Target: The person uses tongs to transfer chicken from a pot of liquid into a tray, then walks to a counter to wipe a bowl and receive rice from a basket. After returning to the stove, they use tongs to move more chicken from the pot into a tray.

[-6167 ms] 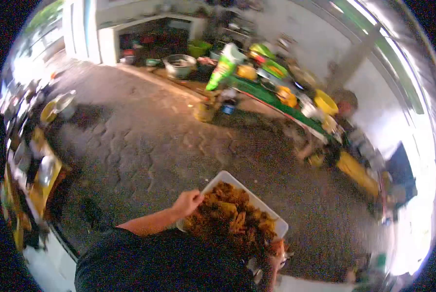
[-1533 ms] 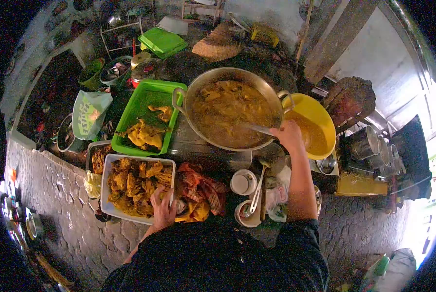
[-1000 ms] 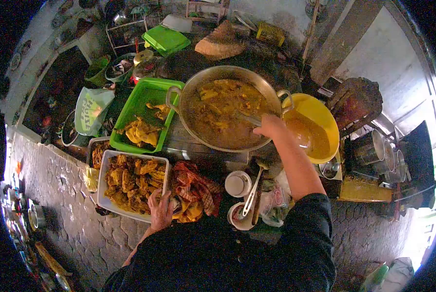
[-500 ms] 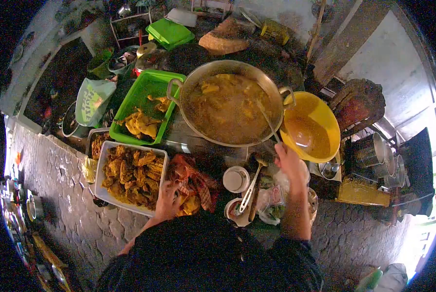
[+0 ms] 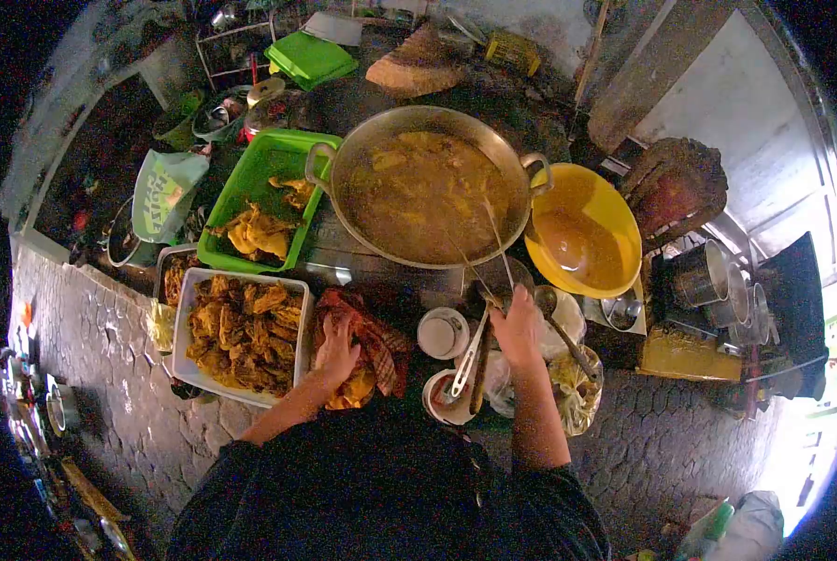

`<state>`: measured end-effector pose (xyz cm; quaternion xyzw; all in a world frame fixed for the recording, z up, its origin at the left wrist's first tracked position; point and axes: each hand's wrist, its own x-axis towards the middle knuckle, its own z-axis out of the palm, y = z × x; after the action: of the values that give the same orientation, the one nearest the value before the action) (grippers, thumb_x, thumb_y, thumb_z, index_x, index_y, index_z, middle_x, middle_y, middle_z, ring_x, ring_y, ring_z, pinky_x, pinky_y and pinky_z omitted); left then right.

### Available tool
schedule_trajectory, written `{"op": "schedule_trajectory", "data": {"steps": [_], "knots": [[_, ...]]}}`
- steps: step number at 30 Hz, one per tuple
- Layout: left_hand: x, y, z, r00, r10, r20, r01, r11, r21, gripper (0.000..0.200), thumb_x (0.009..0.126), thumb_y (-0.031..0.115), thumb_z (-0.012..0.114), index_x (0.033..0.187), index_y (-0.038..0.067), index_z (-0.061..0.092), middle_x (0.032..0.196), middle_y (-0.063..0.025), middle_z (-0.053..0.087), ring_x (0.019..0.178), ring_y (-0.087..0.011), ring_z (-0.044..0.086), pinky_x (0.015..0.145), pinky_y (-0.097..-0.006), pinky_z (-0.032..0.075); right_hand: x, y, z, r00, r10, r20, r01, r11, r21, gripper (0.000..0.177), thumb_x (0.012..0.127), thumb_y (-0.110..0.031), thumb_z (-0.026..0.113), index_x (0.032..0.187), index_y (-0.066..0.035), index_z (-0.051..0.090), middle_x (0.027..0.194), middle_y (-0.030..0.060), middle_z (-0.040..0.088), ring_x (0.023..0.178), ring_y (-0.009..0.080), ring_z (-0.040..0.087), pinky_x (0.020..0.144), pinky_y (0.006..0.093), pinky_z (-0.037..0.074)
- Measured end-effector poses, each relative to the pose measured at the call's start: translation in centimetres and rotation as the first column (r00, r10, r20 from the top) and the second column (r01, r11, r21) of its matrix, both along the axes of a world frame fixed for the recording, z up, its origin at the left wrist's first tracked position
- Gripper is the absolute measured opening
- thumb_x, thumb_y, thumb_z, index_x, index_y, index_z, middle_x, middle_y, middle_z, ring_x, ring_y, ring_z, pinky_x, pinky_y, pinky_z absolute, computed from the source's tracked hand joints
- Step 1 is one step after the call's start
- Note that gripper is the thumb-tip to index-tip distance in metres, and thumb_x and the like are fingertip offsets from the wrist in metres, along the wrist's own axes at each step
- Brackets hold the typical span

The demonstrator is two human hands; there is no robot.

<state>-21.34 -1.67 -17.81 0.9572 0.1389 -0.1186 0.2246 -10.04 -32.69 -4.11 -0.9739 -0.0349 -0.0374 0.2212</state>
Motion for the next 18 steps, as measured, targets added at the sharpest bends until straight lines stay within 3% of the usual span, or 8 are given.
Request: {"op": "schedule_trajectory", "data": {"steps": [3, 6, 8, 12, 14, 15, 17, 18], "knots": [[-2.0, -0.6, 3.5, 0.999, -0.016, 0.034, 0.020, 0.991, -0.132, 0.055, 0.088, 0.019, 0.054, 0.136, 0.010, 0.030, 0.144, -0.0223, 0.015, 0.089, -0.0396, 0.061, 0.066, -0.0404, 0.054, 0.4, 0.7, 2.0, 0.997, -0.039, -0.070, 0.033, 0.996, -0.081, 0.046, 0.077, -0.021, 0.065, 0.112, 0.003, 0.045, 0.097, 0.0241, 0.059, 0.090, 0.0418, 0.057, 0.076, 0.0461, 0.045], [-5.4, -0.2, 1.9, 0.947, -0.088, 0.308, 0.164, 0.959, -0.232, 0.046, 0.087, 0.011, 0.051, 0.131, 0.009, 0.039, 0.140, -0.0218, 0.024, 0.091, -0.0403, 0.059, 0.064, -0.0402, 0.053, 2.3, -0.1, 1.3, 0.998, -0.004, -0.064, -0.001, 0.997, -0.071, 0.035, 0.080, -0.023, 0.063, 0.100, 0.002, 0.047, 0.091, 0.0244, 0.060, 0.086, 0.0435, 0.058, 0.072, 0.0495, 0.046], [-6.9, 0.4, 0.8, 0.804, -0.143, 0.577, 0.326, 0.918, -0.227, 0.039, 0.086, 0.007, 0.050, 0.125, 0.007, 0.046, 0.136, -0.0202, 0.030, 0.090, -0.0384, 0.059, 0.062, -0.0396, 0.051, 3.3, 0.2, 2.2, 1.000, 0.030, -0.002, -0.031, 0.998, -0.063, 0.034, 0.081, -0.025, 0.062, 0.096, 0.001, 0.048, 0.088, 0.0237, 0.060, 0.084, 0.0426, 0.059, 0.071, 0.0497, 0.047], [-9.0, 2.2, 2.3, 0.809, -0.291, 0.511, 0.350, 0.937, -0.020, 0.038, 0.086, 0.004, 0.051, 0.123, 0.007, 0.047, 0.133, -0.0194, 0.033, 0.086, -0.0358, 0.059, 0.062, -0.0400, 0.051, 5.8, 1.1, 3.9, 0.996, 0.084, -0.039, -0.092, 0.930, -0.355, 0.037, 0.081, -0.031, 0.063, 0.099, -0.001, 0.050, 0.089, 0.0204, 0.062, 0.084, 0.0366, 0.061, 0.073, 0.0473, 0.048], [-10.8, 3.2, 0.7, 0.943, 0.225, 0.246, -0.012, 0.761, -0.649, 0.037, 0.085, 0.002, 0.051, 0.121, 0.006, 0.048, 0.130, -0.0198, 0.034, 0.085, -0.0344, 0.059, 0.062, -0.0408, 0.051, 7.2, 1.3, 3.6, 0.991, 0.130, -0.018, -0.125, 0.891, -0.436, 0.038, 0.080, -0.031, 0.063, 0.101, -0.001, 0.051, 0.090, 0.0191, 0.063, 0.084, 0.0345, 0.062, 0.074, 0.0460, 0.049], [-10.7, 3.5, 1.9, 0.942, 0.227, 0.247, -0.013, 0.762, -0.648, 0.037, 0.085, 0.002, 0.051, 0.121, 0.006, 0.048, 0.130, -0.0198, 0.034, 0.085, -0.0344, 0.059, 0.062, -0.0408, 0.051, 7.6, 1.7, 3.9, 0.993, 0.113, -0.028, -0.114, 0.898, -0.426, 0.038, 0.079, -0.030, 0.064, 0.101, -0.001, 0.053, 0.090, 0.0208, 0.063, 0.086, 0.0366, 0.061, 0.076, 0.0472, 0.048], [-10.5, 4.1, 5.7, 0.822, -0.011, 0.569, 0.128, 0.978, -0.166, 0.035, 0.083, -0.002, 0.051, 0.118, 0.004, 0.049, 0.128, -0.0207, 0.036, 0.082, -0.0339, 0.059, 0.063, -0.0419, 0.050, 8.6, 2.0, 4.1, 0.995, 0.096, -0.040, -0.104, 0.904, -0.415, 0.038, 0.078, -0.028, 0.066, 0.101, 0.000, 0.055, 0.090, 0.0226, 0.063, 0.088, 0.0388, 0.061, 0.079, 0.0483, 0.046], [-10.8, 5.1, 5.0, 0.792, -0.090, 0.604, 0.146, 0.988, -0.044, 0.033, 0.082, -0.004, 0.052, 0.115, 0.002, 0.050, 0.126, -0.0214, 0.039, 0.082, -0.0347, 0.059, 0.064, -0.0417, 0.050, 9.2, 1.8, 4.0, 0.995, 0.071, -0.068, -0.093, 0.901, -0.423, 0.038, 0.078, -0.028, 0.066, 0.102, 0.000, 0.055, 0.090, 0.0220, 0.063, 0.089, 0.0384, 0.061, 0.079, 0.0486, 0.046]]}}
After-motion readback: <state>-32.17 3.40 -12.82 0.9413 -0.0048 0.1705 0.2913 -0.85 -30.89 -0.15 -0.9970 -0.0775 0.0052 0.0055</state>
